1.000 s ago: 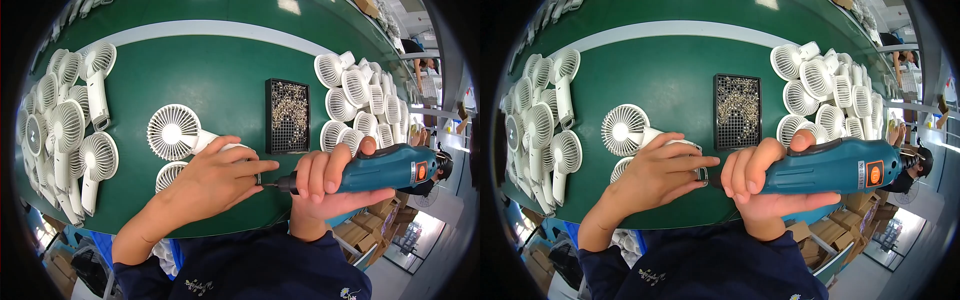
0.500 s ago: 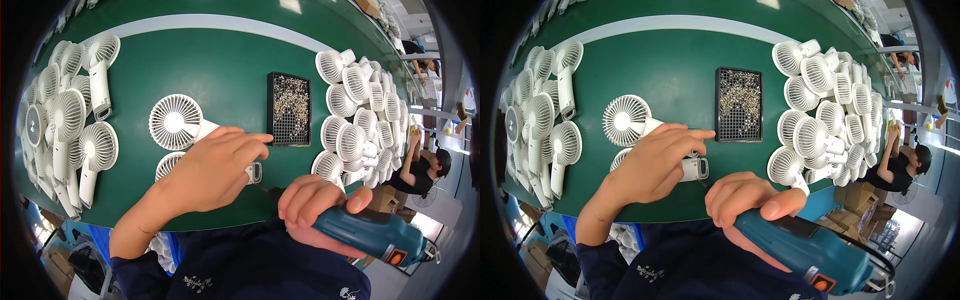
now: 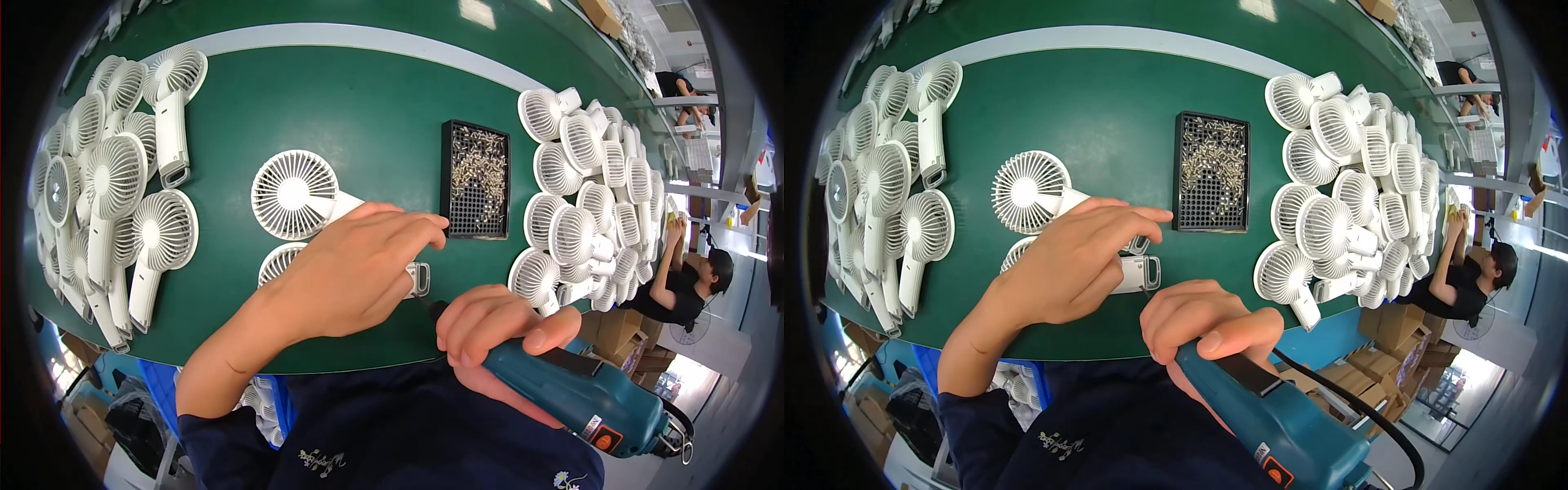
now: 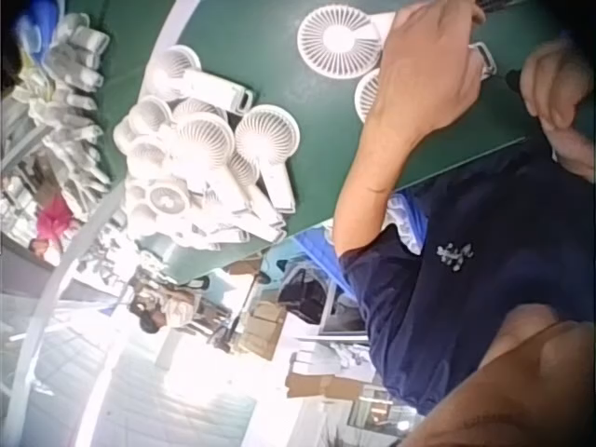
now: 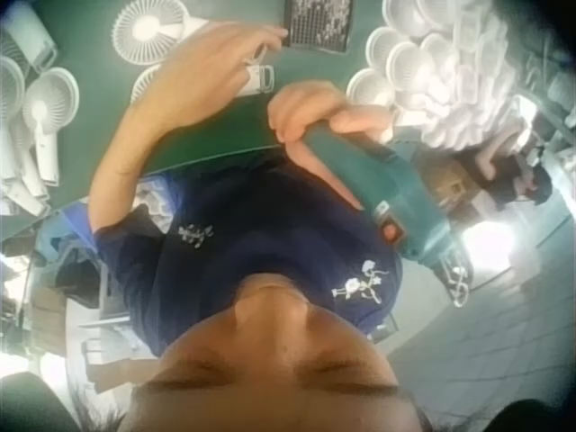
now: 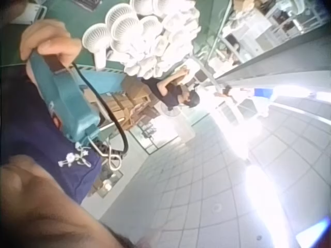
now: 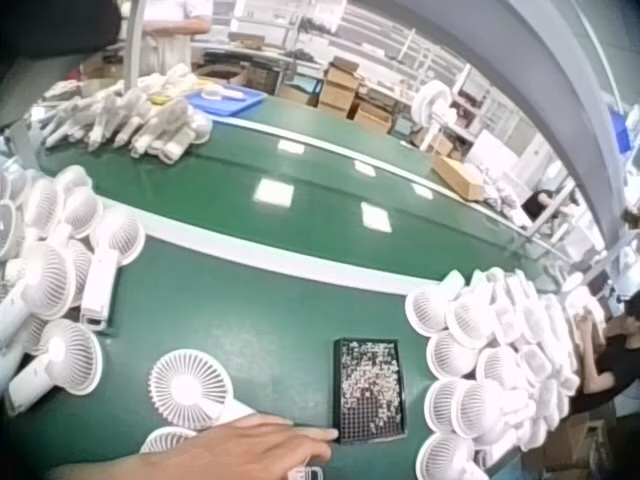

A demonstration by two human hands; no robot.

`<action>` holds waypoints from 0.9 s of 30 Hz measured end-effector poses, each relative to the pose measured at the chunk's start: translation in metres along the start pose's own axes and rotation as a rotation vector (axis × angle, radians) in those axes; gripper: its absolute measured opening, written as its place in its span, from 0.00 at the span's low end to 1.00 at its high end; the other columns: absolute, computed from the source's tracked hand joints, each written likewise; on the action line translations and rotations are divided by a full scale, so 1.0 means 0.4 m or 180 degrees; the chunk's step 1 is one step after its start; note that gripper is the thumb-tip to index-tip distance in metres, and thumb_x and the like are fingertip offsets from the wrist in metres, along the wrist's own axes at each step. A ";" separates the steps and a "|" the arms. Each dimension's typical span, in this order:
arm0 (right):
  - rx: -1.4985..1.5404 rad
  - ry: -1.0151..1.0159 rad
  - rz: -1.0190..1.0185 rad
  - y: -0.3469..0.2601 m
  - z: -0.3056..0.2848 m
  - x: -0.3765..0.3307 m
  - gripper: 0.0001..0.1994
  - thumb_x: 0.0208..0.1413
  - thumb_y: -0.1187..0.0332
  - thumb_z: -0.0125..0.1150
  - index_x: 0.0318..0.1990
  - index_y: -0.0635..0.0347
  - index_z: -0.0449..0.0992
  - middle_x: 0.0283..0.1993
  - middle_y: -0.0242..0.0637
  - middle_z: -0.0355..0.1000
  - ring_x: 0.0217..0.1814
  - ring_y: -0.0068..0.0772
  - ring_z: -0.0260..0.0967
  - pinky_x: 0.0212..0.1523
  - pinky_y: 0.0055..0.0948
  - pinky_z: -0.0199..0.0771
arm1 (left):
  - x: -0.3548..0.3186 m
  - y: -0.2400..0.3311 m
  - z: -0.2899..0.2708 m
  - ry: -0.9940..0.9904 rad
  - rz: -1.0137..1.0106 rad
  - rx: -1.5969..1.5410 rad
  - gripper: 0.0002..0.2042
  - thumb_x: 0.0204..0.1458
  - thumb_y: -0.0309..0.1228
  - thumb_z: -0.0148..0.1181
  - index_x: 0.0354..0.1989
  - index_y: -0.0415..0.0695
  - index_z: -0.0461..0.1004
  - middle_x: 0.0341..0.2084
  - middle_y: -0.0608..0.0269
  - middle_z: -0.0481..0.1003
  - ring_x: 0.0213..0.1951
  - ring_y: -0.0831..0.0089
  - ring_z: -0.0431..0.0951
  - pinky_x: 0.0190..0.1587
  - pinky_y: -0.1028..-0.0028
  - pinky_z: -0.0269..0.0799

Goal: The person assembles portable fans on a factory production line by securing fan housings with screws using an electric screwdriver.

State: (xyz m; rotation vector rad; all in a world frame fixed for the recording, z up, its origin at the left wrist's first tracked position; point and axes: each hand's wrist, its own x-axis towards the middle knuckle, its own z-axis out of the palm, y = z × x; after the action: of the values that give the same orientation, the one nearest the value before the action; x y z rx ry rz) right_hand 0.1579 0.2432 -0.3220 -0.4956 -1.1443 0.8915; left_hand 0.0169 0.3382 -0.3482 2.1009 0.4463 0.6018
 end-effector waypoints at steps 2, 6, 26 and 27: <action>-0.0020 0.0044 -0.0065 0.001 0.001 0.002 0.32 0.50 0.37 0.54 0.47 0.57 0.59 0.21 0.41 0.66 0.14 0.33 0.61 0.14 0.29 0.61 | 0.007 0.001 0.000 0.0009 0.0033 -0.0009 0.19 0.36 0.18 0.44 0.42 0.39 0.67 0.48 0.55 0.72 0.47 0.56 0.72 0.53 0.61 0.63; 0.0282 0.0500 -0.0338 -0.010 0.007 -0.001 0.33 0.50 0.36 0.53 0.48 0.56 0.59 0.21 0.41 0.66 0.13 0.33 0.61 0.13 0.29 0.61 | 0.006 0.009 -0.014 -0.0040 -0.0005 0.0111 0.19 0.38 0.20 0.47 0.43 0.39 0.67 0.49 0.54 0.71 0.49 0.55 0.71 0.54 0.61 0.63; 0.0778 0.1462 0.1183 -0.006 -0.062 -0.198 0.34 0.51 0.27 0.32 0.45 0.50 0.54 0.16 0.33 0.57 0.07 0.25 0.52 0.07 0.25 0.56 | 0.317 -0.282 -0.323 0.0705 -0.0665 0.2845 0.43 0.43 0.50 0.60 0.64 0.40 0.51 0.57 0.49 0.60 0.61 0.56 0.58 0.63 0.49 0.45; 0.0816 0.1457 0.1213 -0.003 -0.063 -0.200 0.34 0.51 0.27 0.32 0.45 0.50 0.54 0.16 0.33 0.57 0.07 0.26 0.52 0.07 0.25 0.56 | 0.398 -0.303 -0.340 0.1555 -0.0356 0.3018 0.42 0.43 0.50 0.61 0.63 0.39 0.52 0.57 0.50 0.62 0.61 0.58 0.58 0.62 0.49 0.48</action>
State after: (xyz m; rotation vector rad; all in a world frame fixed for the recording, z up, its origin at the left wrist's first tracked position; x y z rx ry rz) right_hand 0.1707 0.1800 -0.3756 -0.6758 -0.5153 1.1619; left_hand 0.0587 0.5764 -0.3415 2.7592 1.3198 0.9644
